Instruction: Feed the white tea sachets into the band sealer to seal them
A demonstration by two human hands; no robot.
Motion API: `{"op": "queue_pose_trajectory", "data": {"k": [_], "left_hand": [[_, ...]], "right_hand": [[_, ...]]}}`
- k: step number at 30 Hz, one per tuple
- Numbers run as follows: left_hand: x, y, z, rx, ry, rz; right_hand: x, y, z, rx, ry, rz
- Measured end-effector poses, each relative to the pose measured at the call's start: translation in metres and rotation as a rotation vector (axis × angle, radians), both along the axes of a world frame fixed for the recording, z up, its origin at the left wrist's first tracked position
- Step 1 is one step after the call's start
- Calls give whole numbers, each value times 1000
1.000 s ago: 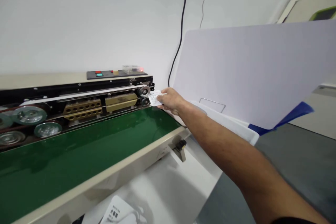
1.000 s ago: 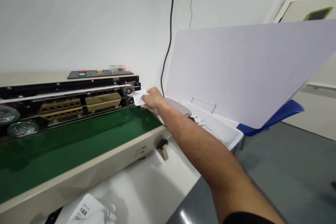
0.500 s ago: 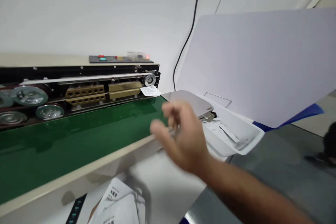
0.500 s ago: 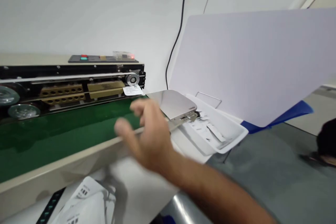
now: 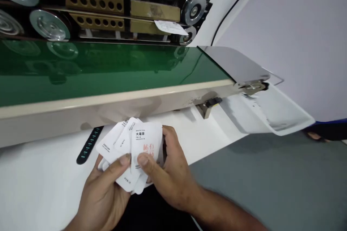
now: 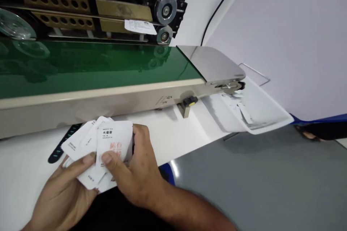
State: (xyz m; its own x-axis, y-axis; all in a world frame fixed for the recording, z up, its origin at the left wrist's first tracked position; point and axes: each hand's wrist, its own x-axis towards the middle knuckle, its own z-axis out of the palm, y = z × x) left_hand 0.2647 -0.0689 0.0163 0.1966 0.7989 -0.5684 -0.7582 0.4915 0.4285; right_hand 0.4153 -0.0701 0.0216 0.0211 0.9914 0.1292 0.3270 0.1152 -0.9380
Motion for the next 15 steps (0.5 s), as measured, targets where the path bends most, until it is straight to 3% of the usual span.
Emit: {"op": "queue_pose_trajectory", "data": {"k": [7,12,15], "left_hand": [[9,1,12,-58,73,-53],[10,0,13,-77,110,-46],[5,-7,5,-195,244,-94]], "right_hand": [[8,-1,-5,29,-32,-6],[16,7,4,-252,273,101],[23,7,8,-186,193,46]]}}
